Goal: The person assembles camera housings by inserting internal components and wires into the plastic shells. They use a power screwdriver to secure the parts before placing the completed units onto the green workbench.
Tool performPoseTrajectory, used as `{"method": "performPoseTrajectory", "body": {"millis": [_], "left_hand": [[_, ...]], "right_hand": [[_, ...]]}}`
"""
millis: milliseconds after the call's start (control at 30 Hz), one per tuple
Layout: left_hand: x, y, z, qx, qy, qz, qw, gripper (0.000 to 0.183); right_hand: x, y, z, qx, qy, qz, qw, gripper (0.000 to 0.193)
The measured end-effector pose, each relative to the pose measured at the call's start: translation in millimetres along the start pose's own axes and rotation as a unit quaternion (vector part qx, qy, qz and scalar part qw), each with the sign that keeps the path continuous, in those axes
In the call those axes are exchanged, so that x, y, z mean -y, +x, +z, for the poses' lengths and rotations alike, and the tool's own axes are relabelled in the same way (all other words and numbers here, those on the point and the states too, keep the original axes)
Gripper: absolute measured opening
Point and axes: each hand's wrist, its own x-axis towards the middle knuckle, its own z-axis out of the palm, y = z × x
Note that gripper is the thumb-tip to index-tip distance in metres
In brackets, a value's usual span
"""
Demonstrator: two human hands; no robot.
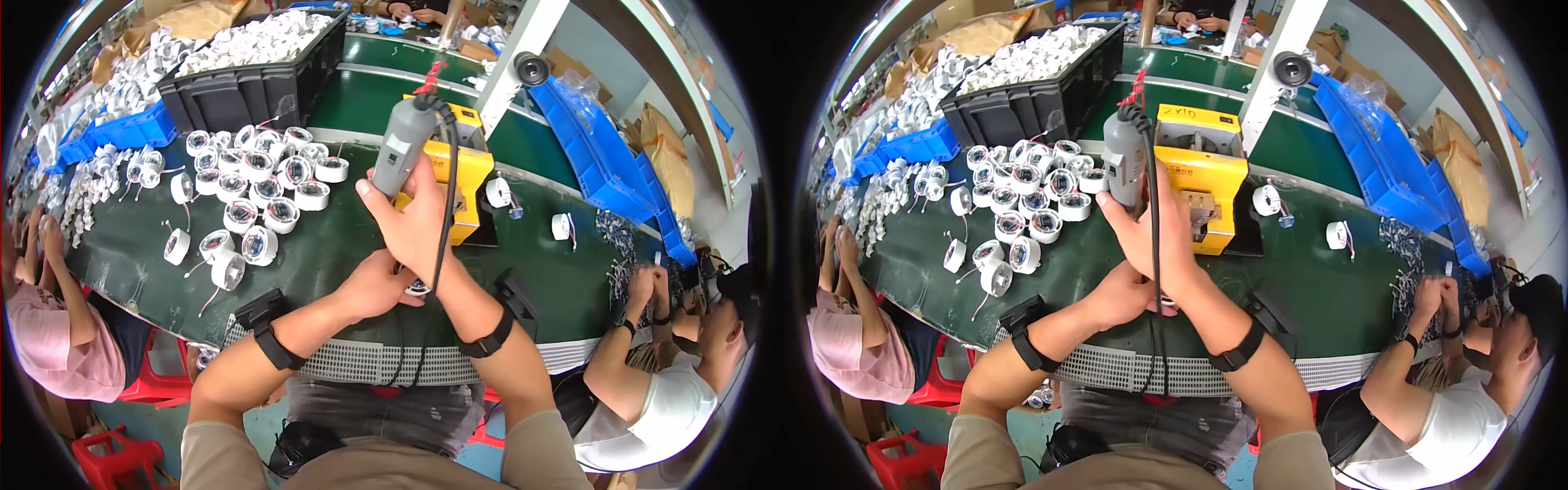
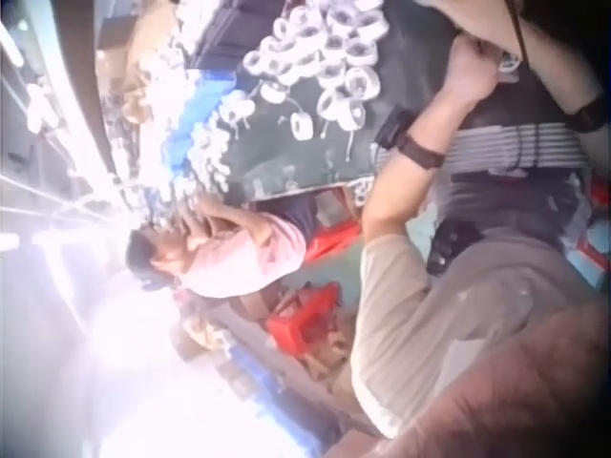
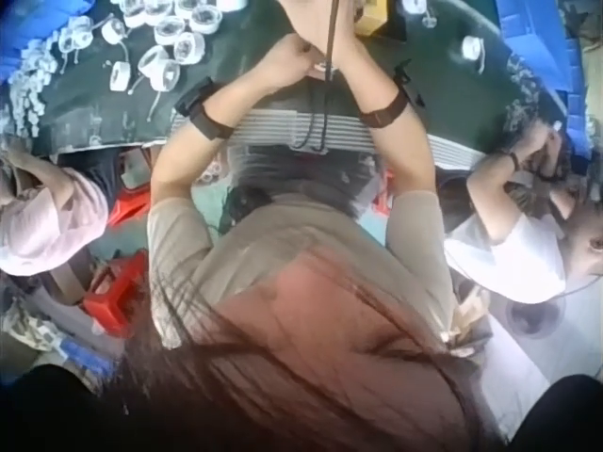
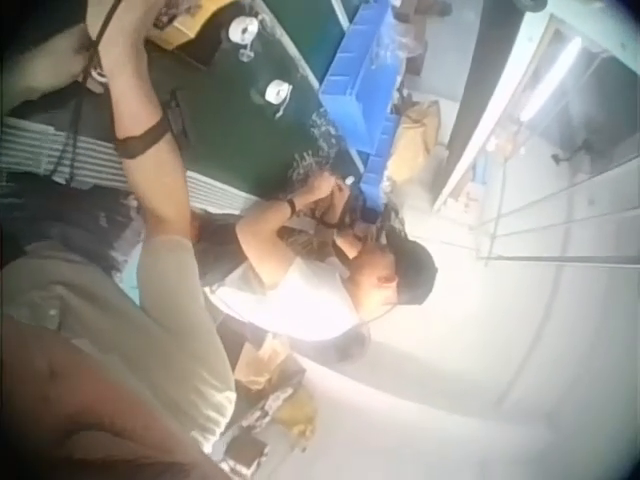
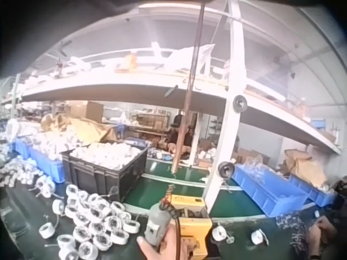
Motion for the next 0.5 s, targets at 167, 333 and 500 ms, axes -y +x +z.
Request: {"method": "performPoseTrajectory", "body": {"millis": [167,333,500], "left_hand": [[-2.8,-1.7,5.8,-0.005,0.063,0.024,0.998,0.031],[-6.3,-3.0,4.8,-0.02,0.108,-0.002,0.994,0.032],[-8.1,-3.7,5.6,-0.023,0.112,-0.01,0.993,0.032]], "right_hand": [[27.0,16.3,-32.5,-0.198,0.22,-0.151,0.943,0.044],[16.1,27.5,-49.9,-0.245,0.148,-0.076,0.955,0.038],[7.6,25.5,-46.4,-0.248,0.136,-0.065,0.957,0.034]]}}
